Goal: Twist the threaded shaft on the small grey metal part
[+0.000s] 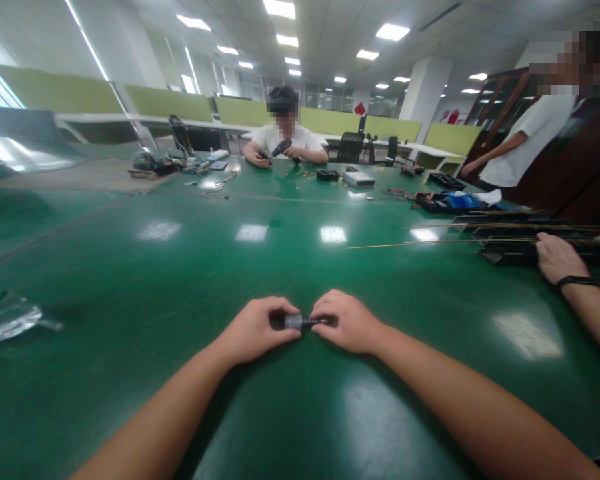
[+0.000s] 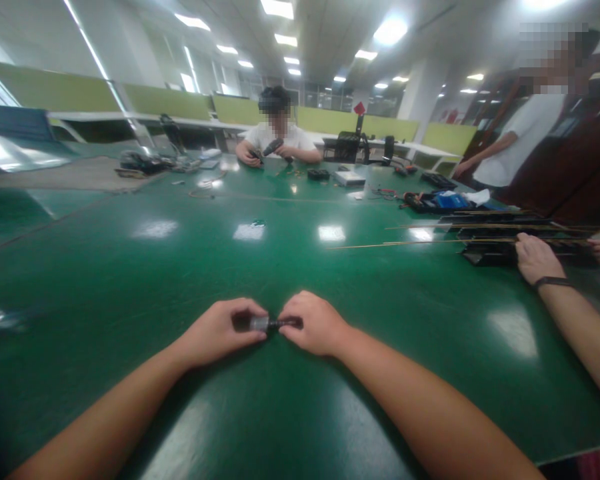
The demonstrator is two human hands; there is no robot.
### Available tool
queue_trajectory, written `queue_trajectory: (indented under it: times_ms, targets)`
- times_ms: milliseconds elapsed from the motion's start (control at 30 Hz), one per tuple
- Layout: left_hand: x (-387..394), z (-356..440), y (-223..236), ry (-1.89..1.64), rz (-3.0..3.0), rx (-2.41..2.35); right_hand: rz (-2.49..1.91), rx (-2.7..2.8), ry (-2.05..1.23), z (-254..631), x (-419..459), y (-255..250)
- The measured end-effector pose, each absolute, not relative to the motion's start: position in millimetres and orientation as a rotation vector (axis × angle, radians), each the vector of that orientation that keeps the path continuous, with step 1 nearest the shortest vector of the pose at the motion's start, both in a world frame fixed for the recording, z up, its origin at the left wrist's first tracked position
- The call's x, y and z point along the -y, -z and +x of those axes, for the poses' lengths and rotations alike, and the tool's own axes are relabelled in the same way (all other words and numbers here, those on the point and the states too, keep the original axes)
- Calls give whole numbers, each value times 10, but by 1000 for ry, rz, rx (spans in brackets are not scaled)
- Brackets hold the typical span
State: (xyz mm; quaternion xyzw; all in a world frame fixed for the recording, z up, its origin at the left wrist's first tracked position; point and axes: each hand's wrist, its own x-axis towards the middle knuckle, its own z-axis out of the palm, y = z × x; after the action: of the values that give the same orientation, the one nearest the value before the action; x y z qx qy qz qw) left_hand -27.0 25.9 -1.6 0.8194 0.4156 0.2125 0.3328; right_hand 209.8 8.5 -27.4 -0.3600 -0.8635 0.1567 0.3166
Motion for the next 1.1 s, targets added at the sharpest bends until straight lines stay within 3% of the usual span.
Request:
queue_trajectory:
  times_ms: [1100]
  targets:
    - [-262, -281, 30, -564, 2141, -1072, -967, 2267, -442, 2131, -75, 268]
